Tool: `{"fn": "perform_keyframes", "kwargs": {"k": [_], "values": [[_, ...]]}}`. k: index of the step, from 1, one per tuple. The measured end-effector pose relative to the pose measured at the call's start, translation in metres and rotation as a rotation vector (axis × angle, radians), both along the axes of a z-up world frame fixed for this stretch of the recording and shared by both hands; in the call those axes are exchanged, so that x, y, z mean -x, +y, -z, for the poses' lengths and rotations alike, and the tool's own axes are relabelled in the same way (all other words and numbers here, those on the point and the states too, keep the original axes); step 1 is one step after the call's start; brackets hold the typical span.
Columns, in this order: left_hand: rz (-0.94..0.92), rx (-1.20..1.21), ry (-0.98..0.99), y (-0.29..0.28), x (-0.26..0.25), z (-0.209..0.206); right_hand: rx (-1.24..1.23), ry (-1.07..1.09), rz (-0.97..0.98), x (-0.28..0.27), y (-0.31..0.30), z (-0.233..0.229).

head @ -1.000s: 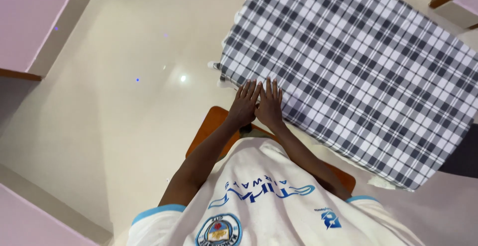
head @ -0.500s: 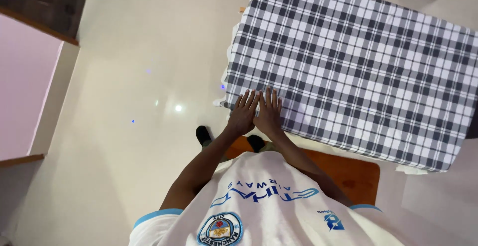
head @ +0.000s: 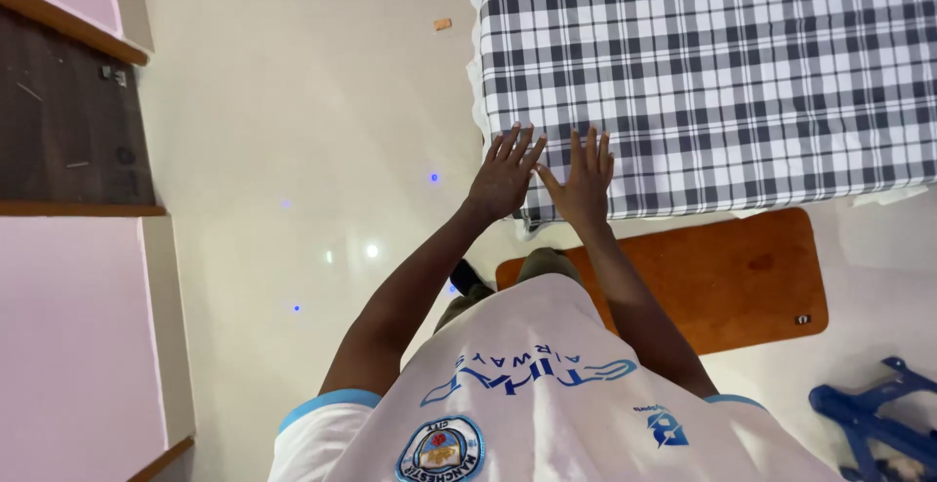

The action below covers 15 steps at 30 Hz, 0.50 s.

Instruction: The person moves a small stool under a dining table, then repositions a blue plastic stool on a wooden board. They retrieve a pink bottle from a cabinet and place it on the table, then take a glass from the cabinet and hold it. The actions involve repositioning furniture and handling a bottle and glass.

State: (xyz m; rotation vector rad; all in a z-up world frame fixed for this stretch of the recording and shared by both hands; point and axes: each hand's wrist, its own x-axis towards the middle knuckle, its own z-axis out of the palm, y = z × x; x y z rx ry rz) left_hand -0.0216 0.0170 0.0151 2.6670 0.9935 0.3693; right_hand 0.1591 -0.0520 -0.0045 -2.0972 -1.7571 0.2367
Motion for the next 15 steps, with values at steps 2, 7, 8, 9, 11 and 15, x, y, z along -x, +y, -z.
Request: {"fn": "perform_keyframes", "kwargs": {"k": [2, 7, 8, 9, 11, 15], "values": [[0.021, -0.001, -0.006, 0.009, 0.011, -0.008, -0.007, 0.023, 0.041, 0.008, 0.0, -0.007], [0.046, 0.025, 0.007, 0.025, 0.024, -0.013, -0.001, 0.03, 0.098, 0.026, 0.004, -0.012], [0.053, 0.018, -0.008, 0.027, 0.027, -0.011, 0.0, 0.033, 0.102, 0.029, 0.004, -0.01], [0.058, 0.025, -0.022, 0.028, 0.03, -0.008, 0.014, 0.042, 0.114, 0.031, 0.005, -0.008], [0.055, 0.035, -0.042, 0.035, 0.04, -0.005, 0.038, 0.07, 0.125, 0.037, 0.012, -0.002], [0.09, 0.07, -0.014, 0.062, 0.056, 0.0, 0.035, 0.084, 0.132, 0.05, 0.036, 0.005]]}}
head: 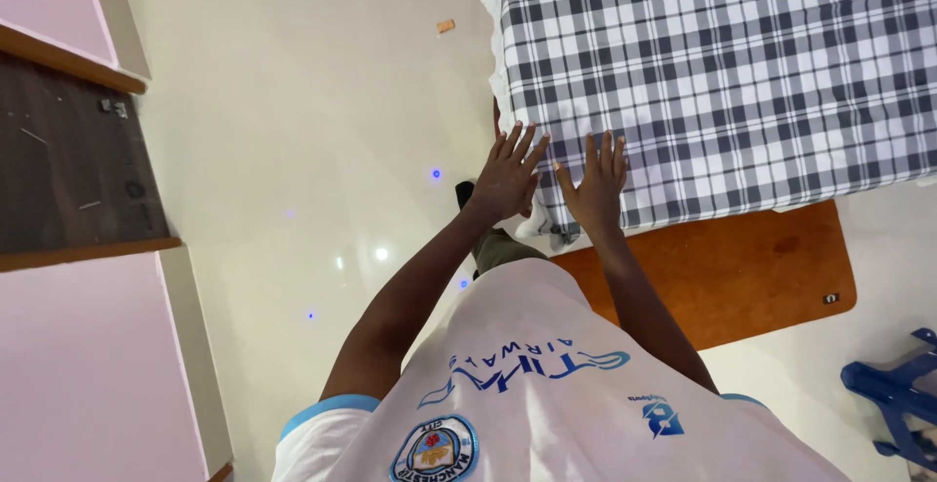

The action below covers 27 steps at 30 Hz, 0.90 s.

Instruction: The person moves a small stool under a dining table, then repositions a blue plastic stool on a wooden board. They retrieve a pink bottle from a cabinet and place it on the table, then take a glass from the cabinet and hold it. The actions involve repositioning furniture and handling a bottle and glass.

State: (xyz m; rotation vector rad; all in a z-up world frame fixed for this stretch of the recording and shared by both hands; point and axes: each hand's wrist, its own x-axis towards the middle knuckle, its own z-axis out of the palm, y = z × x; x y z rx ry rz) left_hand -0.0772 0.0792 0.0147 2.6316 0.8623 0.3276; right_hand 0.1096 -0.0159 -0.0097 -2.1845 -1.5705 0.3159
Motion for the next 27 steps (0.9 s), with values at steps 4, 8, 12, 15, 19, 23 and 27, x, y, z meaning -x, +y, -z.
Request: {"fn": "perform_keyframes", "kwargs": {"k": [4, 8, 12, 15, 19, 23, 27], "values": [[0.049, 0.0, 0.045, 0.037, 0.0, 0.007, -0.027, 0.033, 0.029, 0.008, 0.031, 0.004], [0.132, 0.008, 0.09, 0.083, -0.016, 0.002, -0.057, 0.017, 0.114, 0.008, 0.068, 0.005], [0.213, -0.023, 0.021, 0.127, -0.041, 0.001, -0.09, -0.043, 0.198, 0.008, 0.094, 0.005], [0.285, -0.024, -0.041, 0.149, -0.058, 0.005, -0.061, -0.042, 0.285, 0.008, 0.106, 0.0], [0.392, -0.024, -0.055, 0.171, -0.083, 0.007, -0.039, -0.042, 0.375, 0.004, 0.129, -0.006], [0.504, 0.013, -0.099, 0.183, -0.095, 0.01, 0.046, -0.054, 0.452, 0.013, 0.144, -0.004], [0.648, 0.032, -0.159, 0.219, -0.101, 0.014, 0.028, -0.055, 0.582, 0.021, 0.17, 0.004]]}}
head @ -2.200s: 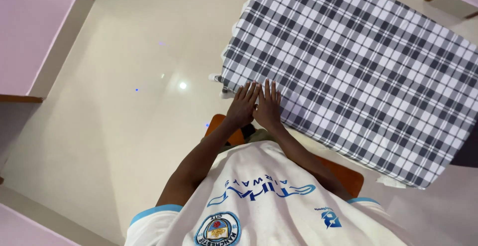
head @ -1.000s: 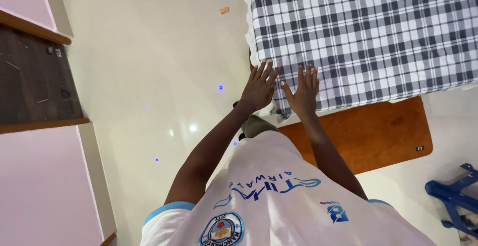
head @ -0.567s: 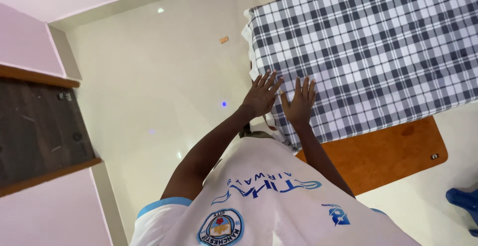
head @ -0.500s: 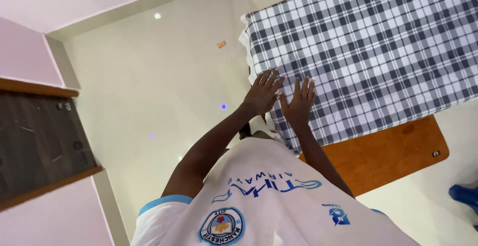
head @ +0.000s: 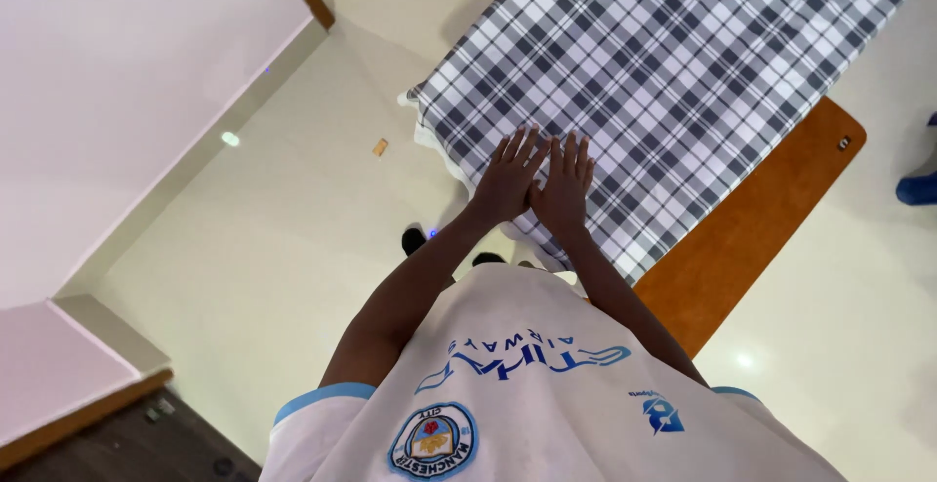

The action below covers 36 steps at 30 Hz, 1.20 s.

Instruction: The person moves a small stool under a dining table, then repositions a blue plastic stool on a wooden board. They retrieve a pink bottle from a cabinet and place it on the table, then take a glass from the cabinet and hold it. The actions involve repositioning furniture and handling a bottle and glass.

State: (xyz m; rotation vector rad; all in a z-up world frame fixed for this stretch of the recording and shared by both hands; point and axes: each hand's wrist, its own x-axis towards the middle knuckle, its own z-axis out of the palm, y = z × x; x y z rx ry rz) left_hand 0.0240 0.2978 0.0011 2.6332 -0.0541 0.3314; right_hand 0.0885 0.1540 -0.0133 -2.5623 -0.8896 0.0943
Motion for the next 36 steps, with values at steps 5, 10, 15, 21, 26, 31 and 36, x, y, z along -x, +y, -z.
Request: {"fn": "perform_keyframes", "kwargs": {"k": [5, 10, 15, 21, 26, 31, 36], "values": [[0.153, 0.011, -0.033, 0.05, -0.002, -0.012, 0.027, 0.02, 0.182, 0.019, 0.043, -0.01], [0.276, -0.048, 0.02, 0.093, -0.001, -0.02, -0.034, -0.006, 0.3, 0.036, 0.084, -0.018], [0.399, -0.035, 0.017, 0.126, 0.001, -0.021, -0.008, 0.009, 0.436, 0.053, 0.115, -0.017], [0.494, -0.017, 0.027, 0.149, -0.017, -0.019, 0.067, -0.007, 0.534, 0.05, 0.14, -0.007], [0.542, -0.032, -0.018, 0.165, -0.05, -0.007, 0.023, 0.038, 0.578, 0.026, 0.157, -0.004], [0.596, -0.07, 0.02, 0.186, -0.084, -0.011, 0.054, 0.034, 0.603, 0.0, 0.177, -0.004], [0.644, -0.08, 0.047, 0.193, -0.117, -0.013, -0.001, 0.036, 0.637, -0.025, 0.186, 0.001]]}}
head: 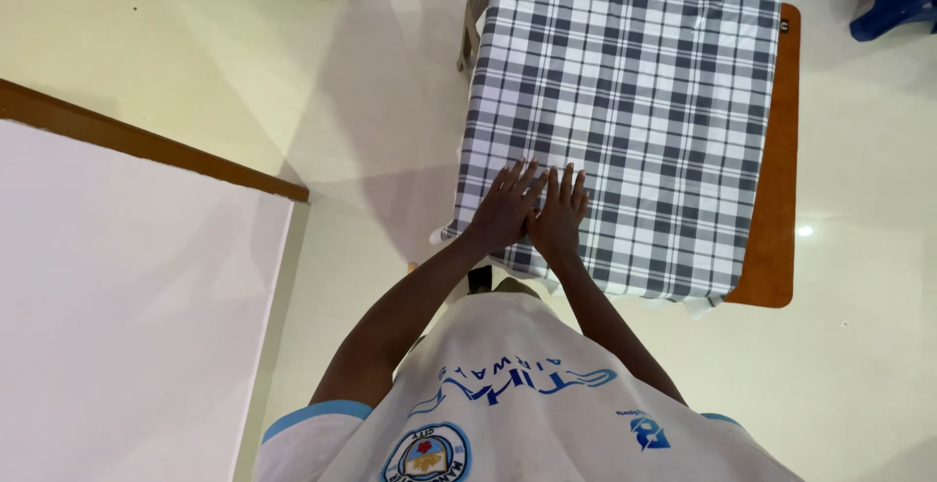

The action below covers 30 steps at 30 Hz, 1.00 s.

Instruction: The person moves a small stool under a dining table, then repositions a blue plastic stool on a wooden board. They retrieve a pink bottle from a cabinet and place it on the table, then take a glass from the cabinet and hold it. The actions involve repositioning furniture and handling a bottle and glass.

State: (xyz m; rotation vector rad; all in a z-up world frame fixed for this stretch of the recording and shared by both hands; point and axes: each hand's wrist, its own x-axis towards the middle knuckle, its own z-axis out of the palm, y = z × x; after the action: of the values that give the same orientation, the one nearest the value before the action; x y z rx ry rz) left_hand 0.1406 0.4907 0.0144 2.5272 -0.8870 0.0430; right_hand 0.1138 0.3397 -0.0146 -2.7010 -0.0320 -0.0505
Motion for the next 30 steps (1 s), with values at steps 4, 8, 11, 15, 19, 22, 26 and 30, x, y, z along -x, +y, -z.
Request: {"fn": "perform_keyframes", "kwargs": {"k": [4, 8, 11, 15, 19, 22, 26, 30], "values": [[0.022, -0.013, -0.011, 0.001, -0.019, 0.002, 0.013, 0.008, 0.012, -0.017, 0.001, 0.002], [0.041, -0.018, 0.042, -0.003, -0.028, 0.0, 0.079, 0.015, 0.026, -0.022, -0.001, 0.003], [0.064, -0.017, -0.001, -0.002, -0.033, 0.001, 0.005, -0.001, 0.05, -0.023, -0.002, 0.003], [0.099, -0.016, 0.053, -0.002, -0.035, 0.0, 0.02, 0.029, 0.084, -0.021, 0.001, 0.006], [0.122, 0.023, 0.02, 0.004, -0.035, 0.004, 0.05, 0.043, 0.116, -0.017, 0.007, 0.009], [0.147, 0.054, 0.017, 0.013, -0.035, 0.008, 0.077, 0.052, 0.134, -0.014, 0.016, 0.006], [0.198, 0.083, -0.002, 0.027, -0.044, 0.011, 0.069, 0.049, 0.19, -0.016, 0.036, -0.003], [0.247, 0.152, -0.035, 0.053, -0.053, 0.006, 0.064, 0.006, 0.267, -0.018, 0.066, -0.016]]}}
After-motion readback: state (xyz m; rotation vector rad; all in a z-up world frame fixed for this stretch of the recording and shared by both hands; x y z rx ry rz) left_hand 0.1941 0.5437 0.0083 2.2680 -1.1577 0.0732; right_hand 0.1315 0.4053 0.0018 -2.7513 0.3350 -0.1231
